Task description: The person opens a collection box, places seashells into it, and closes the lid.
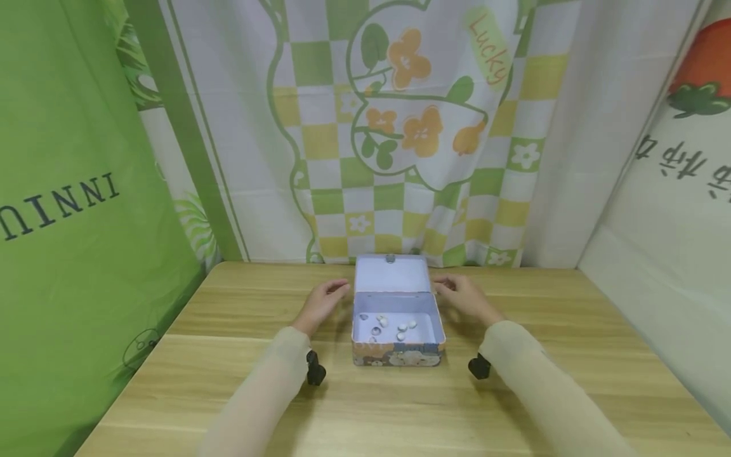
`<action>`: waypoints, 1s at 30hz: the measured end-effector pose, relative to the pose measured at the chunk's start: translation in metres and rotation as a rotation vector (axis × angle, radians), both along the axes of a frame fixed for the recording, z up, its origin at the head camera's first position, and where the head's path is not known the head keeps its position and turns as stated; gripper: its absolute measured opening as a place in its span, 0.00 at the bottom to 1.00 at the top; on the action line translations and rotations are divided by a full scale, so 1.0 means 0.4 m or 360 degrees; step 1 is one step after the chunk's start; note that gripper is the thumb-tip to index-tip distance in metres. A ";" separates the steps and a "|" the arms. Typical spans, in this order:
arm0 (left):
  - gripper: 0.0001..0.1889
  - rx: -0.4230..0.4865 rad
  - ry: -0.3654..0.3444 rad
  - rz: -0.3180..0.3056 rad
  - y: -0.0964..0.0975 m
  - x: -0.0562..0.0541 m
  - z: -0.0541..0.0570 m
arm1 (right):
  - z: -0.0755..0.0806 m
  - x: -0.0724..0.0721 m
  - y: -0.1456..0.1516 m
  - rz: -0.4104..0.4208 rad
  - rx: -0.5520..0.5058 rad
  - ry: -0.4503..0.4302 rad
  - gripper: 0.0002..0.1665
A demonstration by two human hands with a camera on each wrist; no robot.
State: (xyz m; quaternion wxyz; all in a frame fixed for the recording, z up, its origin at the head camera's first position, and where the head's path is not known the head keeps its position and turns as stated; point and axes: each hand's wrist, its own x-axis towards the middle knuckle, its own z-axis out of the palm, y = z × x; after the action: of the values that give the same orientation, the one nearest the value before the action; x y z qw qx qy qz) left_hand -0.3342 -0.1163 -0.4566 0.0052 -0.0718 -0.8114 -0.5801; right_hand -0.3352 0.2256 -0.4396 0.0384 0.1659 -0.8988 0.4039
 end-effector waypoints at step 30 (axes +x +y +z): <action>0.20 -0.0090 -0.0032 0.0156 0.067 -0.035 0.009 | -0.021 -0.006 -0.020 -0.0027 -0.0233 -0.0302 0.28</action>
State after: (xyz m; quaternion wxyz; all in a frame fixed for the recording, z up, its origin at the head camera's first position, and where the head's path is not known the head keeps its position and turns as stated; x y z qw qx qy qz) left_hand -0.3483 -0.0894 -0.4531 0.0236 -0.0262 -0.8300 -0.5567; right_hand -0.3377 0.2174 -0.4481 -0.0314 0.1161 -0.8679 0.4820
